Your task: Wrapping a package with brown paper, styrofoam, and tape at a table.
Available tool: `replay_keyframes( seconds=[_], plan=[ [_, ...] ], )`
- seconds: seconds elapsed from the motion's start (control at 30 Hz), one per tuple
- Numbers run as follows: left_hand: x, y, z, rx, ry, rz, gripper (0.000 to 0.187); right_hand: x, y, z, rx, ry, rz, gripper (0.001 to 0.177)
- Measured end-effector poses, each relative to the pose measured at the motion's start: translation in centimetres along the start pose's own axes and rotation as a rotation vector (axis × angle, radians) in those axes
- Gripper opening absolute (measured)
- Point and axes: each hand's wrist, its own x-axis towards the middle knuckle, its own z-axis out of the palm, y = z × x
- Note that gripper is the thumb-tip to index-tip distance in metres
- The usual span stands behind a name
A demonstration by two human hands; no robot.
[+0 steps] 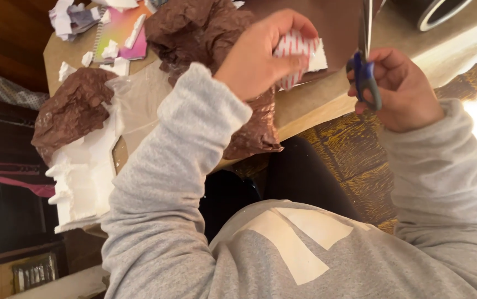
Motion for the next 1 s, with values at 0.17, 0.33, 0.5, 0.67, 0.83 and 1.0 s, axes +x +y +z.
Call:
replay_keyframes(
  seconds=[0.17,0.33,0.5,0.67,0.83,1.0],
  plan=[
    [-4.8,2.2,-1.0,-0.321,-0.141,-0.057,0.028,-1.8,0.3,0.0,-0.258,-0.042,0.014,0.049],
    [-8.1,2.1,-2.0,-0.490,-0.126,-0.119,0.027,-2.9,-1.8,2.8,-0.609,-0.087,0.093,0.061],
    [-10.1,2.2,-2.5,-0.497,-0.073,-0.147,0.026,-3.6,-2.2,6.2,-1.005,-0.026,0.083,0.069],
    [-11.3,2.6,-1.8,-0.403,0.009,-0.115,0.032,-3.0,1.3,7.1,-0.771,0.032,-0.169,0.068],
    [-11.8,3.1,0.4,-0.186,0.077,-0.097,0.037,-1.6,3.8,12.1,-0.537,0.062,-0.242,0.073],
    [-12.0,2.6,1.2,-0.104,0.152,-0.121,0.037,-0.8,4.8,12.9,-0.635,0.077,-0.338,0.066]
  ],
)
